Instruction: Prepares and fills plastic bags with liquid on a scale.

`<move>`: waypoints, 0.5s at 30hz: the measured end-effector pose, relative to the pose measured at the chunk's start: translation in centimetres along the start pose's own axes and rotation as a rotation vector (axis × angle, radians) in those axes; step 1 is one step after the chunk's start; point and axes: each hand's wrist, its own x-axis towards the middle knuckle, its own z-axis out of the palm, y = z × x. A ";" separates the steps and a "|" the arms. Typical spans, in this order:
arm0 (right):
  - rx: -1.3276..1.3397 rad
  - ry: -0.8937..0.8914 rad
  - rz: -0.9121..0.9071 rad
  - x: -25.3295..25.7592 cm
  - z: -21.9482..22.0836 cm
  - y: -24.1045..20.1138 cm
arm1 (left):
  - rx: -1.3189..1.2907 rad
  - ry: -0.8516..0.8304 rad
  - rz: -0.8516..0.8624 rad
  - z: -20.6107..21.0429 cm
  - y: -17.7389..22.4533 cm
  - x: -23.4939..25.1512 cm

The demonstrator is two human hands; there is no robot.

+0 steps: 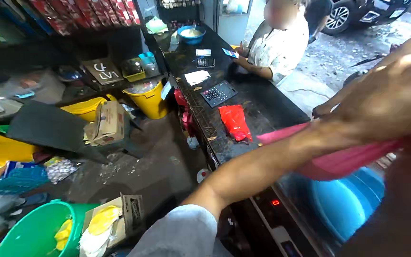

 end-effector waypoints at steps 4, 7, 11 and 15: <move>0.009 -0.112 -0.017 -5.3 7.5 1.7 | -0.145 0.166 -0.017 -1.4 -5.1 -4.8; 0.062 -0.213 0.050 -9.3 13.1 4.2 | -0.242 0.160 -0.107 -3.3 -9.4 -8.1; -0.027 -0.296 0.211 -14.2 16.2 7.7 | -0.364 0.070 -0.217 -4.4 -13.3 -11.8; -0.202 -0.589 0.306 -14.2 16.1 7.7 | -0.449 -0.027 -0.316 -5.1 -15.6 -14.5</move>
